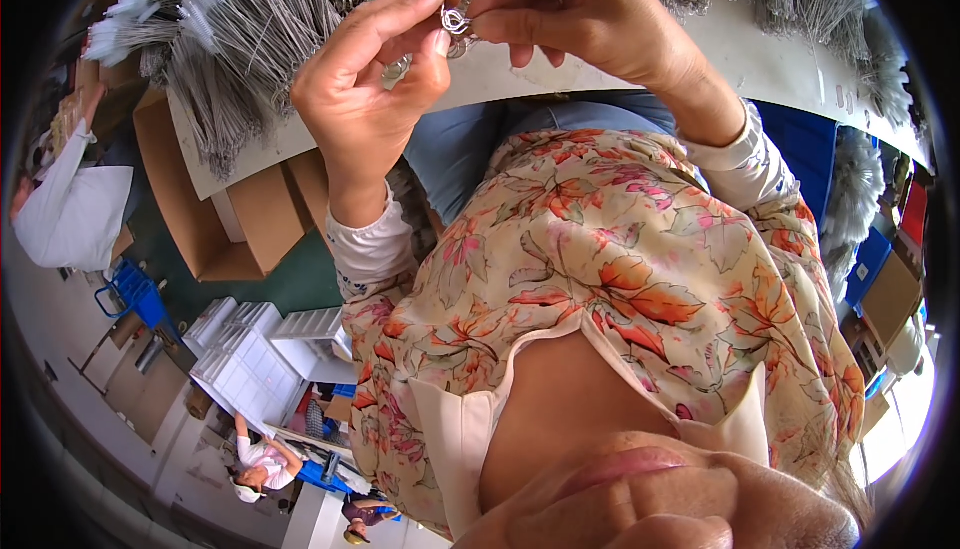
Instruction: Assembling small white cleaning brushes onto metal rings and packing them into boxes in a workshop.
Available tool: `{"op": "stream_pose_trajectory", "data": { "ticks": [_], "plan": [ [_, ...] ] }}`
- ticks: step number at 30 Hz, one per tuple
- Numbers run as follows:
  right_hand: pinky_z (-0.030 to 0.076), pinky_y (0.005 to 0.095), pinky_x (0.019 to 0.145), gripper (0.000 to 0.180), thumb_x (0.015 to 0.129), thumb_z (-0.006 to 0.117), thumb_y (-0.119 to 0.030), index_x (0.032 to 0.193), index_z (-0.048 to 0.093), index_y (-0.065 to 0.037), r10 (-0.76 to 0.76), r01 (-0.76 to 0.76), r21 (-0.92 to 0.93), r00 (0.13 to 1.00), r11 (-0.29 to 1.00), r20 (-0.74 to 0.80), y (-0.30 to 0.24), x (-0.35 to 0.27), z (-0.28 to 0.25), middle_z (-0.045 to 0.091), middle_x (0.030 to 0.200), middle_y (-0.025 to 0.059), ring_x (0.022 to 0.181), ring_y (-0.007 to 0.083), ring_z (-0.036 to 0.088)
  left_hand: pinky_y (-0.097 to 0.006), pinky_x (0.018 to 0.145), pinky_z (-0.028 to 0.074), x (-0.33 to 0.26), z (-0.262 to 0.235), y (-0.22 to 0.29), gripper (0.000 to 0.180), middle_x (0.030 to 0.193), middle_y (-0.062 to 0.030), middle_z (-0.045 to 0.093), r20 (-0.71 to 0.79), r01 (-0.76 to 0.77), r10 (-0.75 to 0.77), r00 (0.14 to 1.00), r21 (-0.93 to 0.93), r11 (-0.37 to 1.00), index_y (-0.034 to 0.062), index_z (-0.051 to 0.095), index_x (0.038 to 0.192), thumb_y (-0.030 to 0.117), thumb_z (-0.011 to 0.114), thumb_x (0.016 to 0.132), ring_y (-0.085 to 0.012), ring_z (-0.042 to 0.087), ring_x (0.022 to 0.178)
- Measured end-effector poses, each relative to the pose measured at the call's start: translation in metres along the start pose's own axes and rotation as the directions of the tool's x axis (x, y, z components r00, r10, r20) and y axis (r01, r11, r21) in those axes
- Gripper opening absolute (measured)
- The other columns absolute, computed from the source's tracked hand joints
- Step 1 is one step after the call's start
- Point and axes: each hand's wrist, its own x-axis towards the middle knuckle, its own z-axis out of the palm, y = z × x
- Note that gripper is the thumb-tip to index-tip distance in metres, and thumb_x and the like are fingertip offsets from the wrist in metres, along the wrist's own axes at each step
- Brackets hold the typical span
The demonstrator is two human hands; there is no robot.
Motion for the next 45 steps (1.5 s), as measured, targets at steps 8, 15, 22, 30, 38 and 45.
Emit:
{"op": "stream_pose_trajectory", "data": {
  "ticks": [8, 15, 22, 30, 38, 45],
  "plan": [
    [0.041, 0.0182, 0.049, 0.013, 0.087, 0.063, -0.012, 0.093, 0.066, -0.001, 0.058, -0.072, 0.133, 0.992, 0.988, 0.109, 0.009, 0.004, -0.007, 0.063, 0.069, 0.0021, 0.058, 0.0060, 0.057, -0.024, 0.072, 0.055, 0.001, 0.001, 0.000, 0.027, 0.098, -0.0170, 0.065, -0.002, -0.112, 0.112, 0.994, 0.013, 0.994, -0.0091, 0.063, 0.100, -0.014, 0.062, 0.073, -0.0151, 0.065, 0.081],
    [0.044, 0.0253, 0.051, 0.011, 0.086, 0.061, -0.010, 0.089, 0.064, -0.001, -0.049, 0.023, 0.234, 0.993, 0.972, 0.109, 0.017, 0.002, 0.003, 0.062, 0.066, 0.0062, 0.057, 0.0141, 0.059, -0.031, 0.071, 0.058, 0.002, -0.009, 0.002, 0.023, 0.091, -0.0182, 0.065, 0.104, 0.315, -0.298, 0.949, -0.368, 0.875, -0.0101, 0.060, 0.103, -0.006, 0.056, 0.081, -0.0200, 0.066, 0.080],
    [0.048, 0.0302, 0.055, 0.014, 0.074, 0.063, -0.010, 0.087, 0.066, -0.009, -0.663, 0.370, -0.836, 0.749, 0.406, 0.010, 0.093, 0.018, 0.020, 0.060, 0.078, 0.0014, 0.066, 0.0164, 0.059, -0.025, 0.068, 0.053, 0.018, -0.041, -0.024, 0.025, 0.090, -0.0095, 0.067, 0.031, 0.314, -0.327, 0.944, 0.206, 0.927, -0.0022, 0.063, 0.103, 0.010, 0.066, 0.081, -0.0128, 0.063, 0.076],
    [0.050, 0.0312, 0.072, 0.017, 0.068, 0.065, -0.008, 0.085, 0.066, -0.009, -0.725, 0.428, -0.886, 0.666, 0.178, 0.176, 0.105, 0.016, 0.016, 0.060, 0.081, 0.0025, 0.078, 0.0182, 0.057, -0.037, 0.063, 0.045, 0.063, -0.115, -0.071, 0.024, 0.079, -0.0076, 0.061, 0.126, -0.109, -0.059, 0.990, 0.967, 0.229, 0.0089, 0.065, 0.087, 0.031, 0.068, 0.079, -0.0258, 0.058, 0.069],
    [0.049, 0.0451, 0.069, 0.023, 0.080, 0.060, -0.024, 0.086, 0.063, -0.001, -0.489, -0.224, -0.886, 0.766, 0.405, -0.417, 0.031, 0.067, -0.101, 0.063, 0.086, 0.0207, 0.077, 0.0417, 0.059, -0.039, 0.061, 0.045, 0.079, -0.108, -0.081, 0.025, 0.078, -0.0099, 0.061, -0.065, 0.069, -0.024, 0.998, 0.947, 0.315, 0.0089, 0.063, 0.078, 0.033, 0.062, 0.081, -0.0313, 0.059, 0.073],
    [0.050, 0.0409, 0.074, 0.030, 0.075, 0.057, -0.040, 0.093, 0.069, -0.019, -0.372, -0.440, -0.854, 0.771, 0.277, -0.518, 0.034, 0.087, -0.112, 0.068, 0.086, 0.0096, 0.085, 0.0290, 0.065, -0.041, 0.066, 0.049, 0.095, -0.094, -0.063, 0.015, 0.079, -0.0145, 0.061, -0.171, 0.091, 0.179, 0.969, 0.918, 0.386, 0.0070, 0.062, 0.076, 0.021, 0.062, 0.080, -0.0344, 0.060, 0.077]
  ]
}}
